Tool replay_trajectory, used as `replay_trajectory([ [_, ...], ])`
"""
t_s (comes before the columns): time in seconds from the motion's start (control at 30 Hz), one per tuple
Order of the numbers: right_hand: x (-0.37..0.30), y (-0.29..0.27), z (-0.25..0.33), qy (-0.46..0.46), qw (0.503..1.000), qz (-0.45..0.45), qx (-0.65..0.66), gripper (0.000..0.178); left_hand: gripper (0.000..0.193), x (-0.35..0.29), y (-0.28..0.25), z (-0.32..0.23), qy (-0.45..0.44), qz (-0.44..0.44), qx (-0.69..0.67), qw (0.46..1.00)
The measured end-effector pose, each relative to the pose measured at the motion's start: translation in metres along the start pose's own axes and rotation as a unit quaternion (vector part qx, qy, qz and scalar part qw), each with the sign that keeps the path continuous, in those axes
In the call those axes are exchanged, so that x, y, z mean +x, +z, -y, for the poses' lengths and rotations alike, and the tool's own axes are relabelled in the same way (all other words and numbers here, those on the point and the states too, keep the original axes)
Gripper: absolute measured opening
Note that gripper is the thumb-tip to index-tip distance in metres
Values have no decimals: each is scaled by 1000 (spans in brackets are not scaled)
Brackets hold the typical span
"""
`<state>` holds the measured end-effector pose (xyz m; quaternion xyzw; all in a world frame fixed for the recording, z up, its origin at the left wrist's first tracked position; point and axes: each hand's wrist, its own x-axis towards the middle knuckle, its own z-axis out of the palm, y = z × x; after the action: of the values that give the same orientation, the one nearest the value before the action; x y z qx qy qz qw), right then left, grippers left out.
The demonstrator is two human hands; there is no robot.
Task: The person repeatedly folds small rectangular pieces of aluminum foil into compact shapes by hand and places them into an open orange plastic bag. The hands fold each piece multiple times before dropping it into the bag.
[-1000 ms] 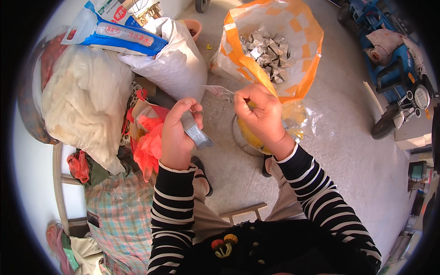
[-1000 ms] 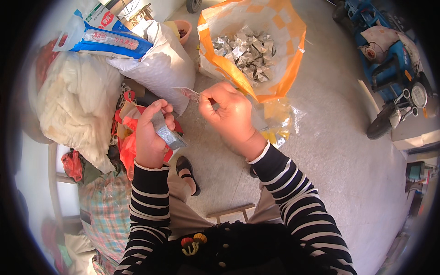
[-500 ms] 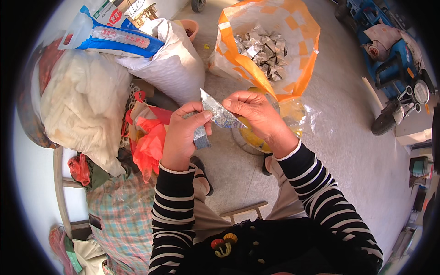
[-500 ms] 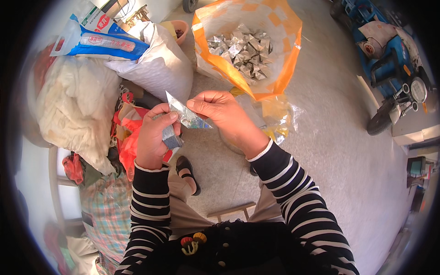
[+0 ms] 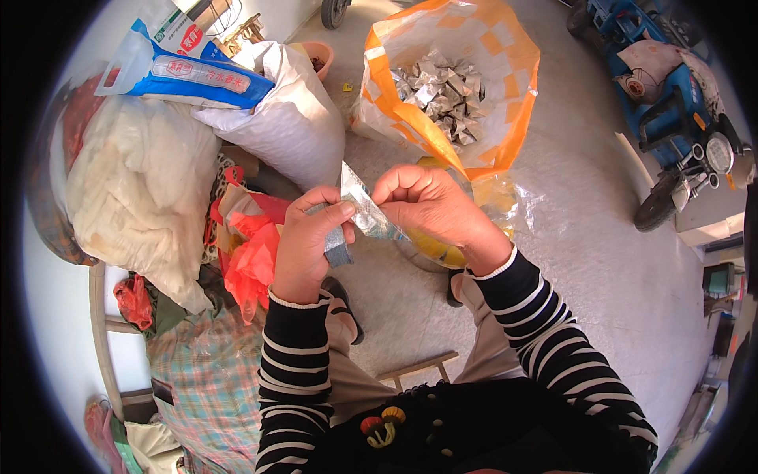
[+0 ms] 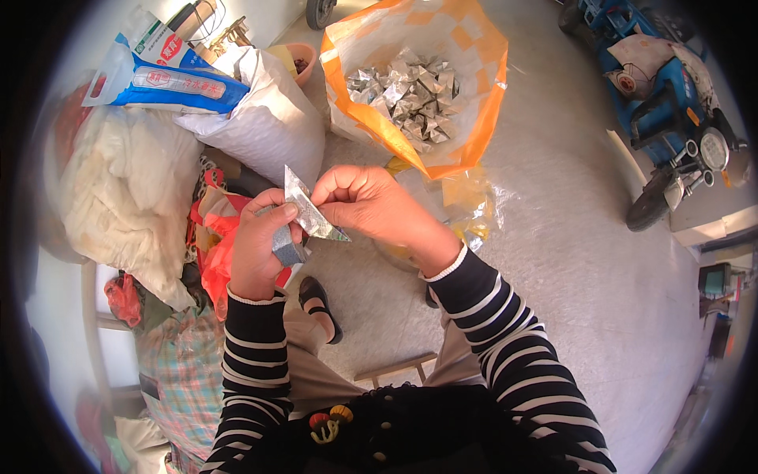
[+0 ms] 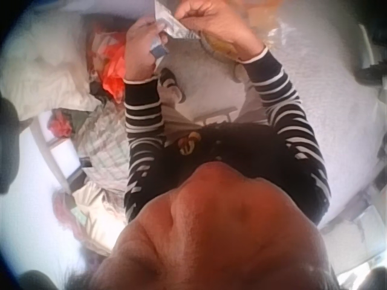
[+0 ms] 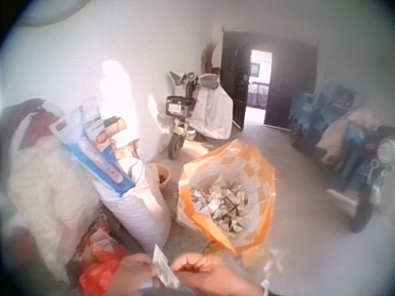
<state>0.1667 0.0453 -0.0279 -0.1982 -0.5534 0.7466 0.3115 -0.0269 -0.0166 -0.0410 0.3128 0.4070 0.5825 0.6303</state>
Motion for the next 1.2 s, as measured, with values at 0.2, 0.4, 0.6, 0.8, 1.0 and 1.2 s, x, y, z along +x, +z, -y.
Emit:
replay_trajectory([
  [0.2, -2, 1, -5, 100, 976, 77, 175, 15, 29, -4, -6, 1, 1, 105, -111, 988],
  [0.4, -5, -4, -8, 102, 949, 112, 277, 26, 25, -2, -18, 6, 53, 188, -206, 959],
  [0.6, -1, -7, -15, -2, 982, 48, 185, 25, 23, 1, -19, 2, 72, 175, -262, 946],
  [0.8, 3, -4, -25, 1, 981, 12, 195, 16, 21, -2, -14, 7, 54, 158, -256, 952],
  [1.0, 2, 0, -23, 22, 980, -11, 197, 15, 19, 1, -14, 10, 43, 145, -255, 955],
  [1.2, 4, 7, -10, -182, 975, -52, -118, 13, 21, 3, -16, 8, 15, 33, -232, 972],
])
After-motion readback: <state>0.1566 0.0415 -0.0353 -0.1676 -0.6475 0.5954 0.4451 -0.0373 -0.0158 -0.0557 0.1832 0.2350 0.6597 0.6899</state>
